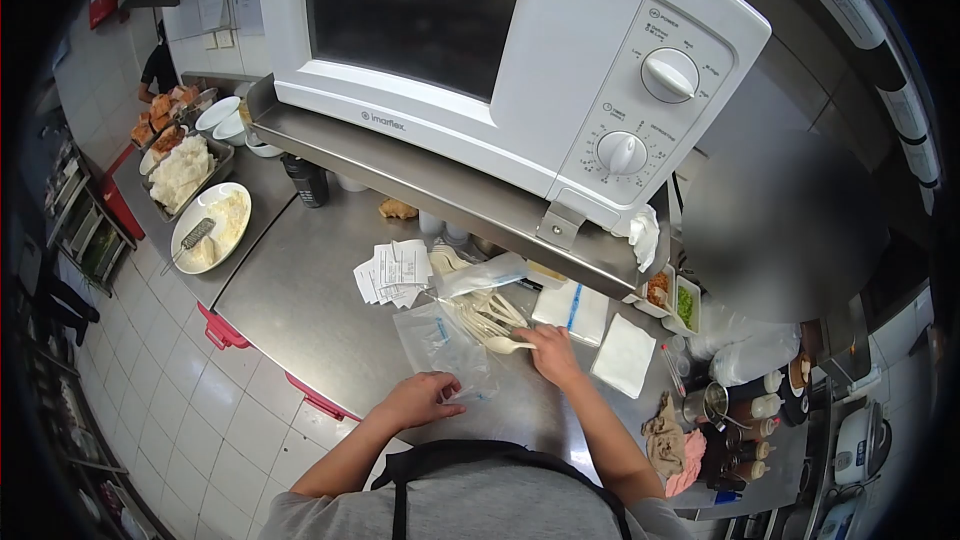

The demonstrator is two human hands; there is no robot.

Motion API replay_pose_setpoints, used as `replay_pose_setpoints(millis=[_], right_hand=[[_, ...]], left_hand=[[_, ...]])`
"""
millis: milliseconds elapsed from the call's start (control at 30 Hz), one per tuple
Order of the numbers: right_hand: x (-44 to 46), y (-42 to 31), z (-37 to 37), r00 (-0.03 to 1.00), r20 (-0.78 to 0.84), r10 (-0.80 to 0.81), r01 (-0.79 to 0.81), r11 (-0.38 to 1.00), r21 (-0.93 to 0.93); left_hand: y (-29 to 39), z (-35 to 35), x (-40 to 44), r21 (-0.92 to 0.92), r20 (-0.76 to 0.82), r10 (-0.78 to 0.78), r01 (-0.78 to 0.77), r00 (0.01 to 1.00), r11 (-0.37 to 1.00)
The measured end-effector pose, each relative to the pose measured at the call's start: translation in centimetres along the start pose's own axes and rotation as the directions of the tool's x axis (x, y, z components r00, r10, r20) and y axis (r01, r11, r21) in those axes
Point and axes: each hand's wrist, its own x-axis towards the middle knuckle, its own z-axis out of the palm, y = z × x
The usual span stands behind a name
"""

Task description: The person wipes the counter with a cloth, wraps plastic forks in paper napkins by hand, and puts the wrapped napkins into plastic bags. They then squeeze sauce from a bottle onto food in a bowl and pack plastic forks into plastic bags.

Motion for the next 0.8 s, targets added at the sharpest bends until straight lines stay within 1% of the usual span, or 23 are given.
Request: replay_pose_setpoints(millis=[33, 67, 167, 267, 400, 500, 567, 600, 633, 700, 767, 800], right_hand=[[0.9, -0.8, 0.4, 0.999, 0.039, 0.026, -0.025, 0.999, -0.031], [2.0, -1.4, 0.6, 0.991, 0.118, 0.063, -0.044, 0.987, -0.152], [4.9, -2.9, 0.8, 0.982, 0.183, 0.042, -0.002, 0.978, -0.209], [7.3, -4.4, 0.7, 0.955, 0.286, 0.082, 0.011, 0.951, -0.31], [9.8, -4.2, 2.1, 0.926, 0.346, 0.154, -0.024, 0.935, -0.353], [11.2, -3.7, 2.6, 0.922, 0.342, 0.179, -0.058, 0.941, -0.334], [11.8, -3.9, 2.6, 0.93, 0.323, 0.172, -0.063, 0.945, -0.32], [11.9, -3.8, 2.9, 0.942, 0.279, 0.183, -0.087, 0.942, -0.325], [12.0, -3.9, 3.0, 0.948, 0.262, 0.18, -0.088, 0.941, -0.327], [11.8, -4.0, 3.0, 0.96, 0.241, 0.141, -0.057, 0.944, -0.324], [12.0, -3.3, 3.6, 0.969, 0.241, 0.06, 0.012, 0.958, -0.288], [12.1, -2.8, 4.0, 0.963, 0.267, 0.04, 0.044, 0.952, -0.303]], left_hand=[[0.2, -0.1, 0.0, -0.004, -0.004, 0.003, -0.003, 1.0, 1.0], [0.5, -0.3, -0.1, -0.008, -0.01, 0.006, -0.006, 1.0, 1.0], [0.5, -0.8, -0.4, -0.01, -0.025, -0.001, 0.001, 1.0, 1.0], [-0.5, -0.5, -0.8, -0.023, -0.042, -0.015, 0.014, 0.999, 1.0], [-1.3, -0.2, -0.9, -0.029, -0.046, 0.001, -0.003, 0.999, 1.0], [-0.3, -1.0, -0.9, -0.097, 0.027, -0.06, 0.063, 0.998, 0.993], [-0.6, -1.8, -0.6, -0.144, -0.085, -0.004, -0.008, 0.996, 0.989], [-0.8, -2.4, -0.5, -0.164, -0.151, 0.017, -0.042, 0.988, 0.986], [-1.3, -2.8, 0.3, -0.143, -0.248, 0.06, -0.098, 0.967, 0.985], [-3.9, -3.3, 3.1, -0.082, -0.45, 0.124, -0.179, 0.884, 0.98], [-6.8, -3.4, 6.7, 0.099, -0.611, 0.199, -0.175, 0.766, 0.98], [-8.2, -3.5, 8.5, 0.141, -0.647, 0.209, -0.154, 0.733, 0.978]])
